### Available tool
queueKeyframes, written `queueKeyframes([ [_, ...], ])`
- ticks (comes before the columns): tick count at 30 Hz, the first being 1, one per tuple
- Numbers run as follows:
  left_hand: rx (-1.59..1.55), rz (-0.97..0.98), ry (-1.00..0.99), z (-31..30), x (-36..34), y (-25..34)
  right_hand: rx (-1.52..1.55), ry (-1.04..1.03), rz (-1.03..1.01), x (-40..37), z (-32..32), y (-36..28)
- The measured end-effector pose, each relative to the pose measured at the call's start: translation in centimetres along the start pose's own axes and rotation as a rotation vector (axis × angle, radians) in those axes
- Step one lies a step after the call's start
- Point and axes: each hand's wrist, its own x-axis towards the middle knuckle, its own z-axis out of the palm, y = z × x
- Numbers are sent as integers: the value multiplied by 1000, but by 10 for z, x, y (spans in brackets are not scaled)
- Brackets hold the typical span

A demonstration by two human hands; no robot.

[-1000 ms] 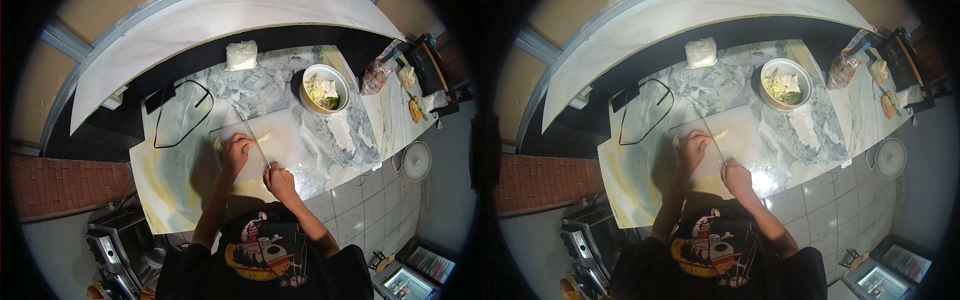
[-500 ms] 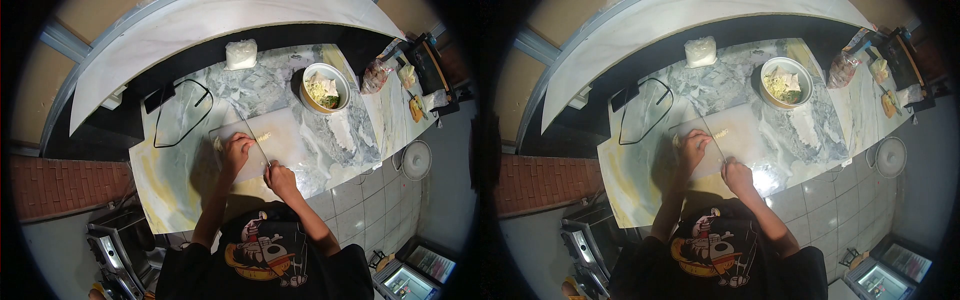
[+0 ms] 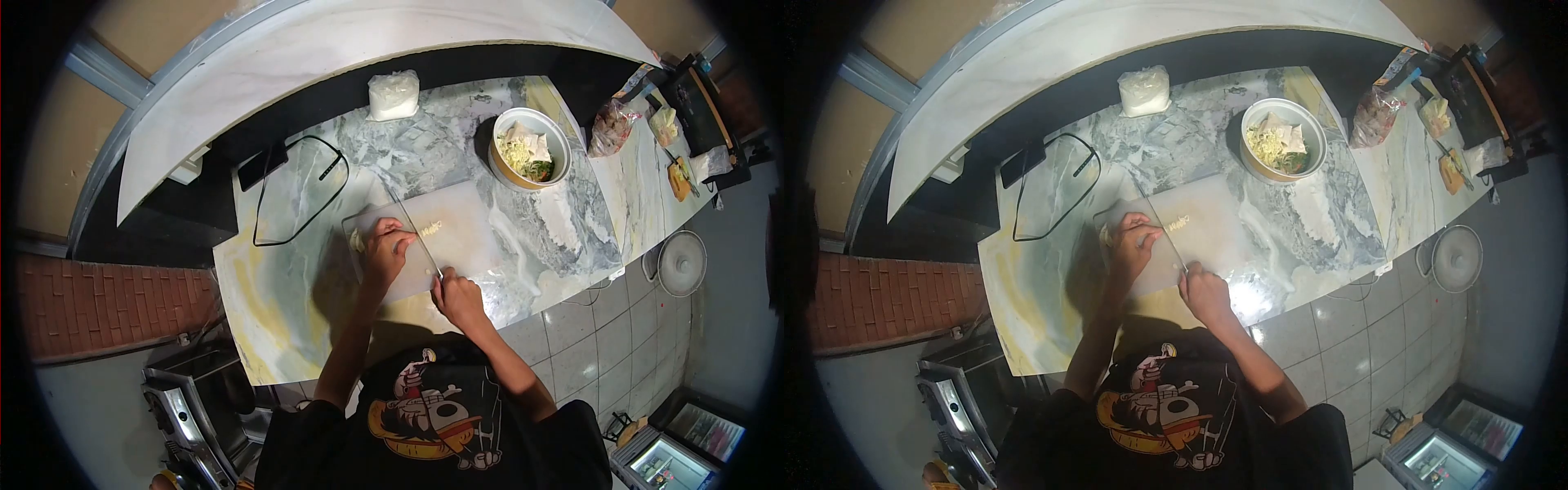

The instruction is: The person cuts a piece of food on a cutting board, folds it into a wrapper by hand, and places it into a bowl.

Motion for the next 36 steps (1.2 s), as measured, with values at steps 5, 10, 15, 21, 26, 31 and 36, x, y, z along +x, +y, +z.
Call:
queueKeyframes([
  [5,-8,-14,6,-1,0,3,0,-2,17,2,-2,-5],
  [10,-29,-44,-11,2,-4,0,5,21,48,1,1,-8],
  [15,23,-6,3,1,-5,3,-23,-14,41,-2,1,-5],
  [21,30,27,56,3,-6,9,2,42,9,-3,2,-3],
  [26,21,35,76,4,-6,6,-29,-12,24,-3,0,-3],
  [31,11,-47,28,2,-6,6,-6,16,11,-1,1,-3],
  [36,17,-74,3,-1,-5,9,-106,-22,34,3,1,-6],
])
